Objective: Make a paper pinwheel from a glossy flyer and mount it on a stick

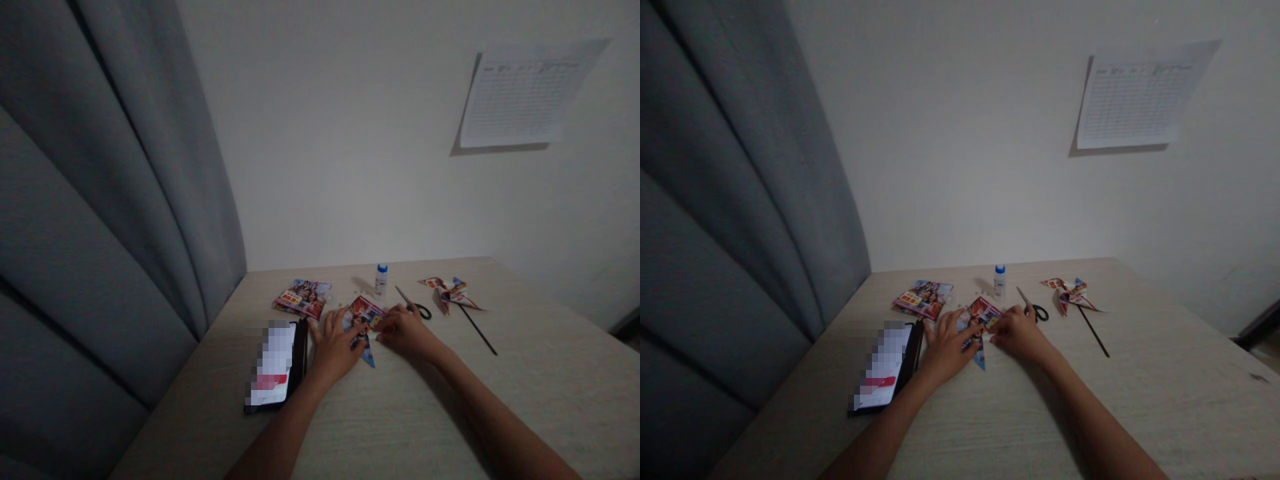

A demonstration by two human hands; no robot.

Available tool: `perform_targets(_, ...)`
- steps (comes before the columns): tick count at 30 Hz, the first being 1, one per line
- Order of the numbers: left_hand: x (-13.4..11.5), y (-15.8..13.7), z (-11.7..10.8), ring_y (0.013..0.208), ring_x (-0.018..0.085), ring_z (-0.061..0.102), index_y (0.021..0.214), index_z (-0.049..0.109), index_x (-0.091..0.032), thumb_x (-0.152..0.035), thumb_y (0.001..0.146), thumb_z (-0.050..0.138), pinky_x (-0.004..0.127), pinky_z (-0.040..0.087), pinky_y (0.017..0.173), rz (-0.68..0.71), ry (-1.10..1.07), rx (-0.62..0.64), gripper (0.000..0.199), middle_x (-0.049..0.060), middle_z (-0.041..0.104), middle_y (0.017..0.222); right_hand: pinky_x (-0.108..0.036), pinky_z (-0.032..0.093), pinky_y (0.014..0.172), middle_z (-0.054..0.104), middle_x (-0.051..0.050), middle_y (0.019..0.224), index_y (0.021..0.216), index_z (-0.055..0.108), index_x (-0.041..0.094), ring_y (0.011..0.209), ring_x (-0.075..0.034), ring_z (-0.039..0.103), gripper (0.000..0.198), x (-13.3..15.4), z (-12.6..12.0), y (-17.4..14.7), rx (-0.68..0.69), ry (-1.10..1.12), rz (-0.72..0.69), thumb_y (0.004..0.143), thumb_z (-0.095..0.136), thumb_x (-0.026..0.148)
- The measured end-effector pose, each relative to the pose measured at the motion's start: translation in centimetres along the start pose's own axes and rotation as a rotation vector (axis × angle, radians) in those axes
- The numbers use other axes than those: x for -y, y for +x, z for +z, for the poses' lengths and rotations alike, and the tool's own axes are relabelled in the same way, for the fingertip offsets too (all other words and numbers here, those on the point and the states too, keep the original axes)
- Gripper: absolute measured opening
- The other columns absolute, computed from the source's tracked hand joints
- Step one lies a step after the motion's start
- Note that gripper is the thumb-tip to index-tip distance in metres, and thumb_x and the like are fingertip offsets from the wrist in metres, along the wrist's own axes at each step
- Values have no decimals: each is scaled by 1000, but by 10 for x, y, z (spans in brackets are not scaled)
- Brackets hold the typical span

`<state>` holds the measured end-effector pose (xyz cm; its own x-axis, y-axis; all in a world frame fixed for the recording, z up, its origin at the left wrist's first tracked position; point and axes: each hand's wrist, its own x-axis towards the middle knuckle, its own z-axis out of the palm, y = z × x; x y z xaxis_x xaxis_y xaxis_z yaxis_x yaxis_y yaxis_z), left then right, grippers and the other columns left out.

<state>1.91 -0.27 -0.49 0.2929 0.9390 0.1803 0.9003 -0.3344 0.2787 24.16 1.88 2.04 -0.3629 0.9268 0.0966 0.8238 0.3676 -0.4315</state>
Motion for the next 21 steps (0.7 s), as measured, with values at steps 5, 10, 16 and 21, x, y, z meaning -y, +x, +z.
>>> perform_targets(5,1,2,-5,152,40,20,134,59,-55,-56,94,56,82,-10,109,4,9,34,40,-1,31,165,-72,6,116,78,-5,104,100,81,34,121,-32,58,21,1,0,-1,-7,-4,7,82,72,35)
perform_targets(10,2,3,-9,153,41,18,134,58,-56,-58,93,55,82,-10,109,6,29,57,41,-2,31,166,-72,8,116,78,-5,105,101,81,35,121,-32,58,22,-1,1,0,-6,-16,-3,81,73,37)
perform_targets(16,3,3,-7,154,40,15,137,55,-57,-62,93,53,81,-10,109,-4,23,64,44,-1,29,167,-71,8,117,79,-5,105,101,81,34,122,-32,58,22,0,0,0,-3,-6,7,81,73,37)
perform_targets(21,2,4,-5,154,39,16,147,47,-52,-65,91,55,80,-11,110,-58,27,49,58,5,29,167,-69,8,117,79,-5,107,103,80,35,122,-31,57,23,1,-2,-1,19,0,6,83,71,36)
